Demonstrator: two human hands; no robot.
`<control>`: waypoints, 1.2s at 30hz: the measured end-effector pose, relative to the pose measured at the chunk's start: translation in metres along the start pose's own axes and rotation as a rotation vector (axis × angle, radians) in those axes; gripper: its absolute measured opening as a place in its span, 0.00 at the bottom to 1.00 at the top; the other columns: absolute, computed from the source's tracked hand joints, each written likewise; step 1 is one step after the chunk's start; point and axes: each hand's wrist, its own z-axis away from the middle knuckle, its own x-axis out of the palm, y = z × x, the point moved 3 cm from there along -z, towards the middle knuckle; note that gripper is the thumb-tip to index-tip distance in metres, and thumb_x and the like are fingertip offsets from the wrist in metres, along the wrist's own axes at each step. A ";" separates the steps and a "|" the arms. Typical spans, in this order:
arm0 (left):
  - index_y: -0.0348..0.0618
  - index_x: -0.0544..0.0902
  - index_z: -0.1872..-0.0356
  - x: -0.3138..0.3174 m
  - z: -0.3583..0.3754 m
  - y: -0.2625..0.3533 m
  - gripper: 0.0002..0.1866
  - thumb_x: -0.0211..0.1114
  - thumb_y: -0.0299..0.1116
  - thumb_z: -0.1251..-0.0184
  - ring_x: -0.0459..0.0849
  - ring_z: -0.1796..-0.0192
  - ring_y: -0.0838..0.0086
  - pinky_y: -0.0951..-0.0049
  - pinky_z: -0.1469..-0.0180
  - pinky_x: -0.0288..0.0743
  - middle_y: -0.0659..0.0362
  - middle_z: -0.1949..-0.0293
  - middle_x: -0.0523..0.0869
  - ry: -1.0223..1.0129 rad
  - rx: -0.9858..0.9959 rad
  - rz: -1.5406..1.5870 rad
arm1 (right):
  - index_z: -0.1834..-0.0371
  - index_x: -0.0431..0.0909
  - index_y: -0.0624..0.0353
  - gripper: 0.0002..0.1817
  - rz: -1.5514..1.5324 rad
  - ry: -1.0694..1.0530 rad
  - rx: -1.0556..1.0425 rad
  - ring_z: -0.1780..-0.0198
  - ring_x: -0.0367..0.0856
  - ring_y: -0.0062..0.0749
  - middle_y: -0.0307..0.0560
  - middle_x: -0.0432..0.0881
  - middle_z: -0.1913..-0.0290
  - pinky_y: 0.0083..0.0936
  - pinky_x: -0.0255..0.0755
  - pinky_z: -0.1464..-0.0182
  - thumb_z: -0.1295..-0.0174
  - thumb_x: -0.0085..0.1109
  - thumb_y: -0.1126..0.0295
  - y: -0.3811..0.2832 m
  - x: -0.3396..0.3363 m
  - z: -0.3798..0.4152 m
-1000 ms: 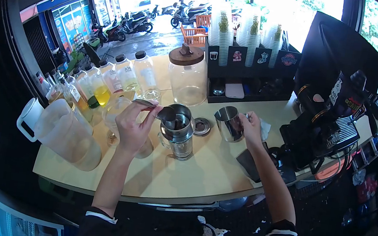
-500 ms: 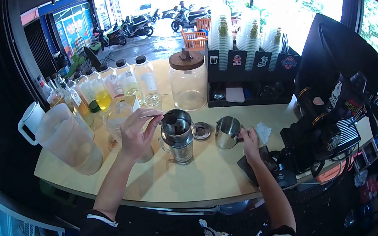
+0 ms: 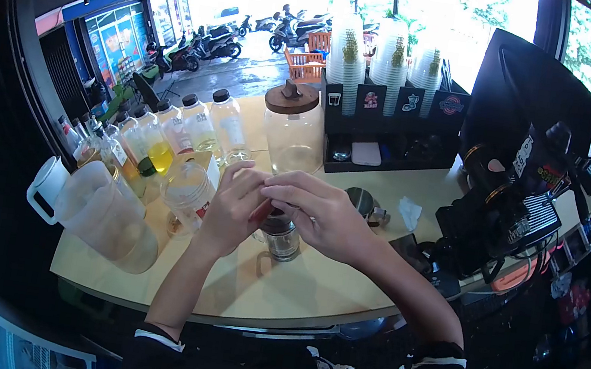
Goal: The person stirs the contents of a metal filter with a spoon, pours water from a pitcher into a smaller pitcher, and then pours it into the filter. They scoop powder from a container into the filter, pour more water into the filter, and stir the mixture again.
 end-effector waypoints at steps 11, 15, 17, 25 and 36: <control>0.42 0.77 0.44 0.024 0.028 -0.028 0.50 0.77 0.65 0.69 0.79 0.44 0.60 0.56 0.35 0.59 0.53 0.51 0.82 -0.206 -0.533 0.000 | 0.54 0.80 0.60 0.11 0.097 0.066 0.068 0.60 0.85 0.39 0.50 0.83 0.58 0.28 0.80 0.60 0.39 0.60 0.79 0.022 0.004 0.022; 0.42 0.79 0.47 0.027 0.028 -0.028 0.45 0.79 0.60 0.68 0.81 0.46 0.60 0.57 0.35 0.60 0.54 0.54 0.83 -0.232 -0.604 0.126 | 0.56 0.81 0.62 0.09 -0.003 0.060 0.120 0.57 0.86 0.36 0.49 0.84 0.57 0.27 0.80 0.56 0.38 0.58 0.80 0.027 0.007 0.027; 0.43 0.79 0.49 0.027 0.028 -0.029 0.43 0.80 0.58 0.69 0.81 0.47 0.61 0.58 0.36 0.60 0.54 0.55 0.84 -0.186 -0.597 0.183 | 0.55 0.80 0.62 0.09 -0.073 0.051 0.117 0.58 0.86 0.34 0.48 0.84 0.56 0.26 0.81 0.57 0.37 0.58 0.78 0.028 0.006 0.029; 0.46 0.75 0.43 0.013 0.023 -0.035 0.45 0.82 0.40 0.74 0.76 0.41 0.63 0.54 0.31 0.54 0.57 0.48 0.81 -0.149 -0.359 0.237 | 0.55 0.74 0.68 0.06 -0.480 0.004 0.233 0.52 0.81 0.28 0.51 0.80 0.51 0.24 0.77 0.50 0.31 0.50 0.77 0.027 -0.003 0.023; 0.51 0.75 0.42 0.001 0.018 -0.033 0.45 0.81 0.42 0.72 0.76 0.41 0.63 0.56 0.31 0.53 0.60 0.47 0.80 -0.183 -0.287 0.190 | 0.50 0.66 0.64 0.09 -0.599 -0.068 0.275 0.49 0.78 0.25 0.52 0.78 0.48 0.26 0.72 0.44 0.25 0.39 0.70 0.024 -0.012 0.011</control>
